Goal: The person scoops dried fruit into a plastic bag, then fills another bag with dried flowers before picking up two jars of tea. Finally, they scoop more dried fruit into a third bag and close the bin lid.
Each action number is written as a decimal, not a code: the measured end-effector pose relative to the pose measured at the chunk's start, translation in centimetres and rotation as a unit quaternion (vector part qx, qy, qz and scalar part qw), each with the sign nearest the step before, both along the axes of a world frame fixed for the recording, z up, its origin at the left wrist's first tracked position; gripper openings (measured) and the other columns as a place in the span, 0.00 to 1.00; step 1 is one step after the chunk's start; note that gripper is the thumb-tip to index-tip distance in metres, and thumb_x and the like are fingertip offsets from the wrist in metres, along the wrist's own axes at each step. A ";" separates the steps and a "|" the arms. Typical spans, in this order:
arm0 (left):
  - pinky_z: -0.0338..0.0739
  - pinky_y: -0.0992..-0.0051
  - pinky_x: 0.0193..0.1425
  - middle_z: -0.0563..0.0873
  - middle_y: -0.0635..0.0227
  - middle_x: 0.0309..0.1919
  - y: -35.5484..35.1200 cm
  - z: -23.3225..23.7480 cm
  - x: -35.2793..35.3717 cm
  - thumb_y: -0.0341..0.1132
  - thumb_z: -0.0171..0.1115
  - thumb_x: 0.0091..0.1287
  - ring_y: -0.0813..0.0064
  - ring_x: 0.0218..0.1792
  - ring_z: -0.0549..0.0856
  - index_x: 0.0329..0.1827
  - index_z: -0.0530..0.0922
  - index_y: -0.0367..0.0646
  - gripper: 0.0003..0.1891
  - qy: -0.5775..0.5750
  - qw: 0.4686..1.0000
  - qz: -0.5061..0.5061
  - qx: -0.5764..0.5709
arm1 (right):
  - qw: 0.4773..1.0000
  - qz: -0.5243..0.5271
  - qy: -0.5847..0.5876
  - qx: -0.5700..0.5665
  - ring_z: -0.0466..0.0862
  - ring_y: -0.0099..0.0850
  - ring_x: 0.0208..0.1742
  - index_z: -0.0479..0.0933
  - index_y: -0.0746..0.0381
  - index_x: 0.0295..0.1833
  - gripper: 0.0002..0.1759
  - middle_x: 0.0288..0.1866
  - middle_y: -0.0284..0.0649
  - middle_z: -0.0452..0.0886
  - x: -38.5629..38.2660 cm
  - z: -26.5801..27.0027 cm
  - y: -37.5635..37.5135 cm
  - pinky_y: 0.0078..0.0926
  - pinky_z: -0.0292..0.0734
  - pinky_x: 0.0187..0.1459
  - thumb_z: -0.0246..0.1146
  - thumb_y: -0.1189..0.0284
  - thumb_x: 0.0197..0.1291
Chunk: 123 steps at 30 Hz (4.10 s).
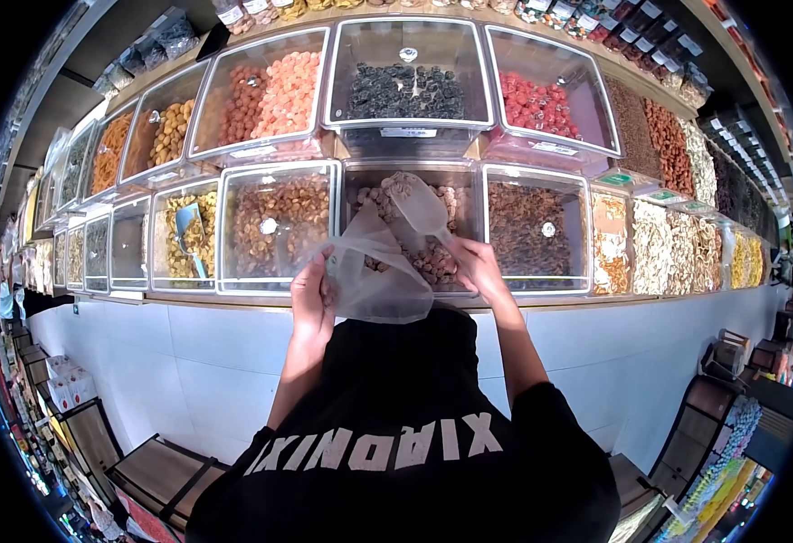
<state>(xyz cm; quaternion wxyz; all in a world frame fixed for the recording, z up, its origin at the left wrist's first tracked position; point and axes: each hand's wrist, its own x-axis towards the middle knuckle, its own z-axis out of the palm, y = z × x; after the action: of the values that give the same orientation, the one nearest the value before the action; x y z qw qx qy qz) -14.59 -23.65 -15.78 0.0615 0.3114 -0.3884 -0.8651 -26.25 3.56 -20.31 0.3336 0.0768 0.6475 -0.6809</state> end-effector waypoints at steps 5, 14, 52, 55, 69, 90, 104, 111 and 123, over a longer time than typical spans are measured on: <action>0.58 0.86 0.24 0.71 0.85 0.22 0.7 -0.7 -3.4 0.39 0.54 0.80 0.92 0.21 0.67 0.58 0.83 0.41 0.15 0.009 0.998 0.016 0.068 | 0.995 0.024 0.094 0.001 0.65 0.13 0.12 0.81 0.68 0.59 0.16 0.25 0.34 0.79 1.9 6.6 3.0 0.16 0.52 0.13 0.56 0.73 0.72; 0.65 0.88 0.29 0.87 0.81 0.42 1.9 2.9 -6.8 0.41 0.52 0.80 0.91 0.33 0.80 0.64 0.79 0.47 0.16 -0.010 0.997 -0.028 0.070 | 0.843 0.202 0.392 0.309 0.83 0.38 0.25 0.78 0.64 0.61 0.22 0.28 0.47 0.81 6.4 10.9 0.2 0.38 0.77 0.28 0.65 0.70 0.60; 0.70 0.86 0.34 0.81 0.79 0.26 13.9 3.9 -1.2 0.31 0.67 0.71 0.90 0.27 0.74 0.54 0.84 0.34 0.12 0.061 0.949 -0.055 -0.306 | 0.852 0.131 0.019 -0.507 0.81 0.25 0.48 0.75 0.57 0.54 0.10 0.49 0.32 0.80 -1.0 -9.8 -9.4 0.24 0.79 0.51 0.53 0.67 0.74; 0.76 0.68 0.58 0.80 0.57 0.51 11.9 6.0 -0.2 0.32 0.79 0.50 0.65 0.52 0.81 0.67 0.76 0.39 0.37 0.100 0.790 -0.007 -0.604 | 0.914 0.068 0.021 -0.399 0.83 0.28 0.47 0.76 0.61 0.54 0.12 0.49 0.34 0.81 -2.3 -3.2 -7.3 0.30 0.80 0.52 0.53 0.67 0.75; 0.62 0.59 0.75 0.83 0.57 0.60 20.1 0.8 -15.9 0.31 0.68 0.55 0.59 0.69 0.76 0.58 0.82 0.41 0.24 0.285 0.654 -0.138 -0.687 | 0.860 -0.056 0.507 -0.020 0.86 0.36 0.51 0.79 0.64 0.53 0.24 0.52 0.43 0.85 -3.2 12.5 9.4 0.34 0.78 0.56 0.73 0.68 0.50; 0.72 0.59 0.68 0.77 0.49 0.62 25.5 -6.6 -6.6 0.31 0.66 0.65 0.47 0.63 0.77 0.56 0.79 0.40 0.17 0.099 0.728 -0.245 -0.633 | 0.796 0.009 0.243 0.554 0.84 0.51 0.57 0.61 0.69 0.64 0.45 0.58 0.59 0.80 -14.8 -0.4 18.9 0.44 0.82 0.55 0.73 0.51 0.53; 0.82 0.71 0.42 0.87 0.60 0.43 11.8 -13.4 18.3 0.36 0.56 0.77 0.69 0.38 0.87 0.58 0.81 0.37 0.14 -0.250 0.863 0.113 -0.425 | 0.850 0.101 0.470 0.215 0.65 0.59 0.71 0.62 0.70 0.69 0.37 0.71 0.62 0.62 6.6 0.2 6.0 0.48 0.61 0.72 0.70 0.67 0.59; 0.78 0.70 0.46 0.82 0.58 0.54 -2.1 -9.1 14.2 0.33 0.60 0.74 0.69 0.49 0.82 0.61 0.78 0.39 0.16 -0.211 0.778 0.159 -0.570 | 0.856 0.321 0.392 0.103 0.77 0.56 0.60 0.63 0.68 0.67 0.32 0.62 0.59 0.70 6.8 1.8 -6.5 0.44 0.75 0.59 0.66 0.64 0.64; 0.80 0.58 0.47 0.88 0.43 0.41 -24.4 -10.0 4.8 0.42 0.62 0.73 0.50 0.39 0.88 0.62 0.76 0.34 0.22 -0.245 0.750 0.014 -0.615 | 0.808 0.308 0.433 0.254 0.86 0.54 0.46 0.67 0.73 0.60 0.27 0.51 0.64 0.76 0.5 -0.7 -34.9 0.44 0.85 0.40 0.64 0.64 0.64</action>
<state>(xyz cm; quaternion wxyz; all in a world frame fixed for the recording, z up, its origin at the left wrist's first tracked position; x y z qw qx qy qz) -9.76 -48.07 -25.78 0.1545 0.4128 -0.8336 -0.3328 -25.75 -31.37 -21.00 0.1801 -0.3474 0.8641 -0.3166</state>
